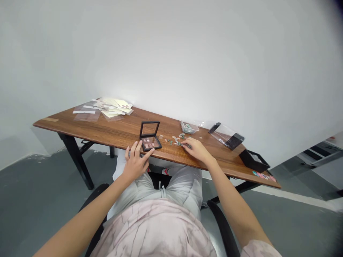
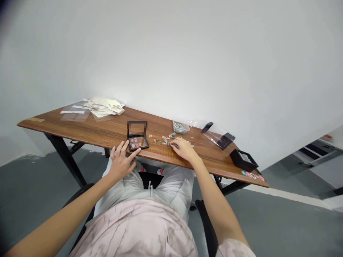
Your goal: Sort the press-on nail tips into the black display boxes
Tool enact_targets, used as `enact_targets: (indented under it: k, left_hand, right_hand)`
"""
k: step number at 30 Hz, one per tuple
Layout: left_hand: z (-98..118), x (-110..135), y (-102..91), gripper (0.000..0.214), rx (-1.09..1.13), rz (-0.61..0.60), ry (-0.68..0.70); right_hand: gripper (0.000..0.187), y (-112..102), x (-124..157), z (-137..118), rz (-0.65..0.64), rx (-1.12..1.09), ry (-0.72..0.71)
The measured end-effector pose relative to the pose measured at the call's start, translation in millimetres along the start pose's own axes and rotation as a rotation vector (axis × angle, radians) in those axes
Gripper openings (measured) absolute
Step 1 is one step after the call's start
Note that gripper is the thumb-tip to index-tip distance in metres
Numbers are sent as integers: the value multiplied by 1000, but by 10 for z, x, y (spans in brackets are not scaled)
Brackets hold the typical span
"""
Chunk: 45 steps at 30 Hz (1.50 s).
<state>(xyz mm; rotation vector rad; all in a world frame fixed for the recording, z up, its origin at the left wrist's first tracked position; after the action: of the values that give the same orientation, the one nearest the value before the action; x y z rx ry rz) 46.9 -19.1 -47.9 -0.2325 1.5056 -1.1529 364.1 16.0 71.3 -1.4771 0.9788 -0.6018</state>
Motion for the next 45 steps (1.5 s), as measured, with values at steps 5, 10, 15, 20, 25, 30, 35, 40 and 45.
enact_targets:
  k: [5, 10, 15, 20, 25, 30, 35, 40, 45]
  left_hand:
    - [1, 5, -6, 65, -8, -9, -2]
    - [2, 2, -11, 67, 3, -11, -1]
    - [3, 0, -12, 69, 9, -17, -3]
    - [1, -6, -12, 68, 7, -22, 1]
    - [2, -10, 9, 70, 19, -9, -6]
    - [1, -14, 71, 69, 15, 20, 1]
    - [1, -13, 74, 64, 35, 41, -2]
    - [-13, -1, 88, 57, 54, 45, 8]
    - [-19, 11, 86, 52, 76, 43, 2]
  right_hand:
    - [25, -118, -33, 59, 2, -137, 50]
    - [25, -142, -132, 132, -169, -191, 47]
    - [18, -132, -175, 159, -197, -250, 124]
    - [11, -126, -174, 168, -149, -285, 169]
    - [11, -180, -196, 142, 5, -250, 139]
    - [12, -184, -299, -86, 33, -313, 78]
    - [14, -81, -483, -438, 44, -389, 2]
    - [12, 79, -703, -680, 29, -367, -123]
    - [10, 194, -878, -776, 14, -380, -130]
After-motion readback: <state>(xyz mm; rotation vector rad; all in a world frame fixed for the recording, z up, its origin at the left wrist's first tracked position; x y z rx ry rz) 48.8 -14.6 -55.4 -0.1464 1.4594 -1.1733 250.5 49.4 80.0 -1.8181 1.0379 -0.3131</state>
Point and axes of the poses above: each hand's wrist, its own x-axis away from the middle knuckle, its own y-axis out of the palm, z = x × y, the point moved 2 cm from there along -x, towards the middle knuckle, and after that the axes turned 10 degrees about -z, right-handed, at the moved point
